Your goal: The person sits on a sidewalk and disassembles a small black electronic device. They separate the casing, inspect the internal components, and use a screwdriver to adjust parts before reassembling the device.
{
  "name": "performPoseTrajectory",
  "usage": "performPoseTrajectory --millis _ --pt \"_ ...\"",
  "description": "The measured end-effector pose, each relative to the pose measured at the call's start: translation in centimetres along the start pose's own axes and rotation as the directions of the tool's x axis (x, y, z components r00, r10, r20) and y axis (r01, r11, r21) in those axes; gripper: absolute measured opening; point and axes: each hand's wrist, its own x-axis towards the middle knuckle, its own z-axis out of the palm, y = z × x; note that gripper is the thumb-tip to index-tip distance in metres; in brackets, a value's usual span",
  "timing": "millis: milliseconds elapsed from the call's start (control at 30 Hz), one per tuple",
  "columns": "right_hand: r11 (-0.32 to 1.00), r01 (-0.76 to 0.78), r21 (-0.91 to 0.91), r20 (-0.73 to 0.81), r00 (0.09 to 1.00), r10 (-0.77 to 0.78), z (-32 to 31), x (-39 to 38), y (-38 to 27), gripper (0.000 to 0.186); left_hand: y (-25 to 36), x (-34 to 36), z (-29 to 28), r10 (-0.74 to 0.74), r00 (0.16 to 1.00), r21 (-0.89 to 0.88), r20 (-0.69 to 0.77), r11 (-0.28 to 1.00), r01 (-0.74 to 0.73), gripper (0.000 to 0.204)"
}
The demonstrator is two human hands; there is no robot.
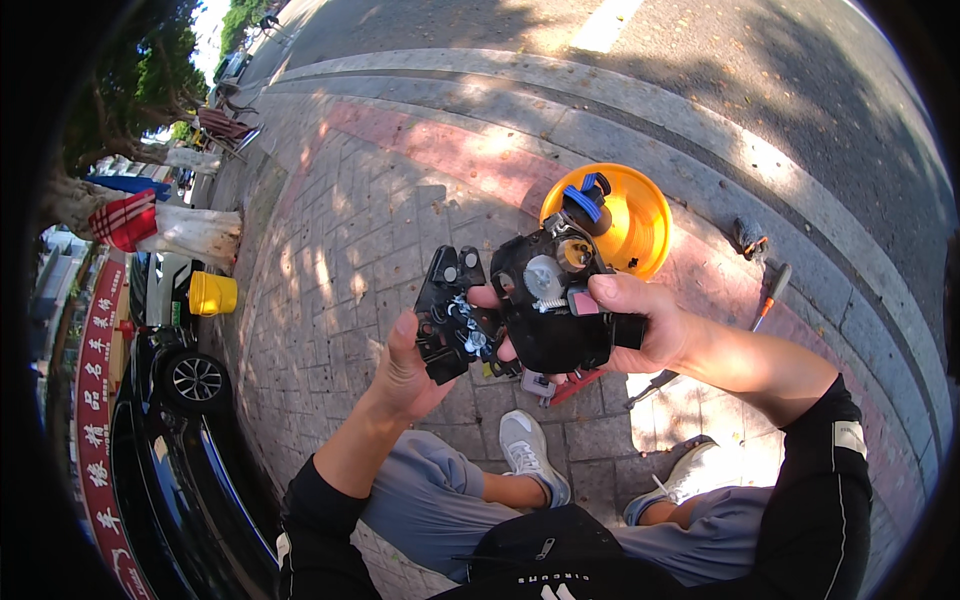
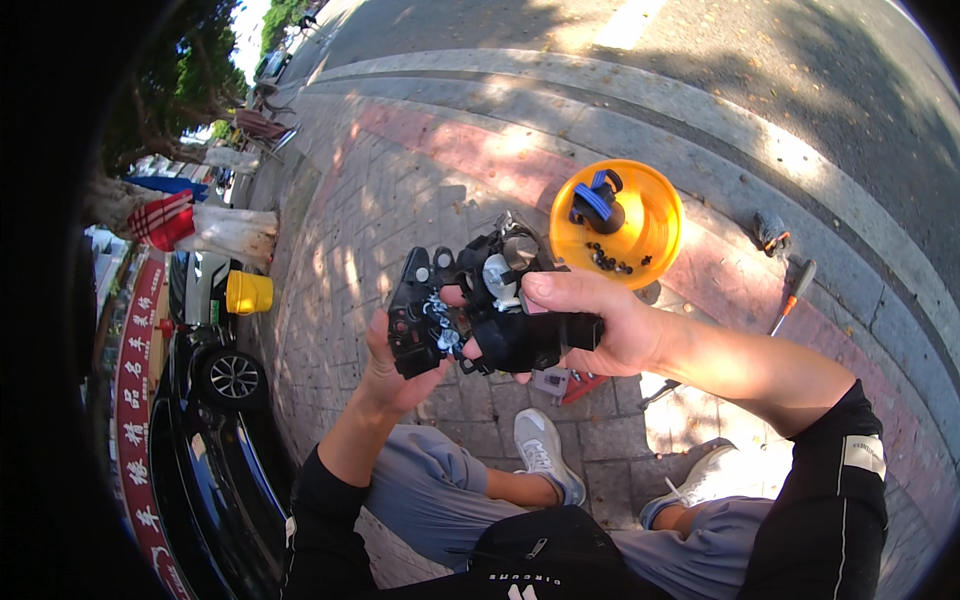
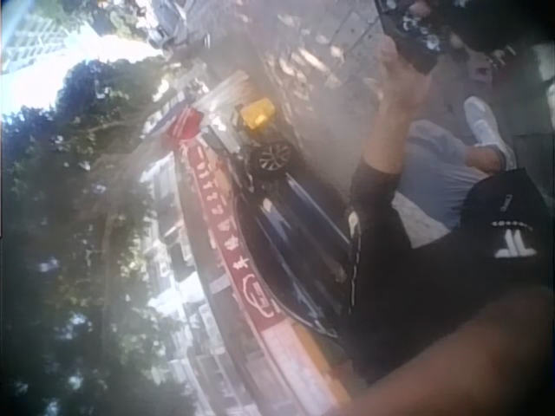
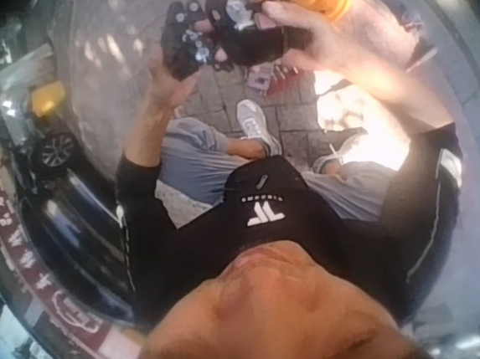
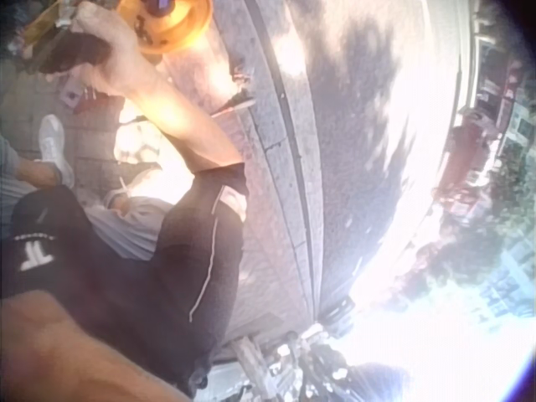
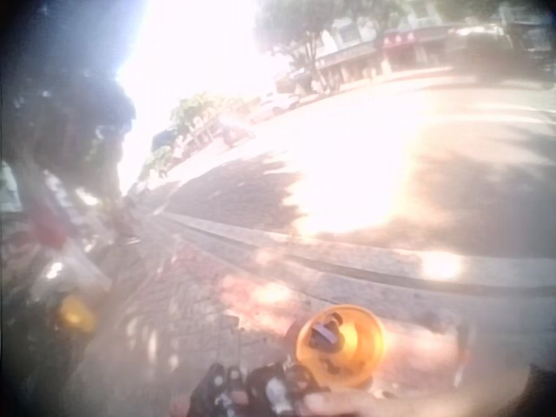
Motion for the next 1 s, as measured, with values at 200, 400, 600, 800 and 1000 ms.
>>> performPoseTrajectory --millis 200,400,600,800,1000 --pt "0.995 -0.021 0.100 0.002 1.000 0.021 0.6 0.3 0.1 0.062 0.1 0.1 0.1 -0.018 0.998 -0.049 0.059 0.999 0.021 0.091" --pt "0.931 -0.008 -0.366 -0.009 1.000 0.005 2.1 -0.2 -1.4 0.067 0.2 -0.4 0.6 -0.014 0.992 -0.026 -0.123 1.000 0.011 0.095" --pt "0.937 -0.017 -0.348 -0.028 1.000 0.008 2.0 -0.3 -2.0 0.073 0.3 -0.1 0.0 0.019 0.999 -0.161 0.036 0.987 -0.013 0.094" --pt "0.901 -0.056 -0.429 0.011 0.998 0.068 2.0 -0.3 -1.5 0.068 -0.2 -0.1 0.0 0.027 0.996 -0.223 0.085 0.975 -0.008 0.089" --pt "0.972 -0.037 -0.230 0.010 0.999 0.041 2.2 -0.5 -1.0 0.066 -0.6 -0.6 0.3 0.072 0.997 -0.224 0.026 0.973 -0.065 0.084"
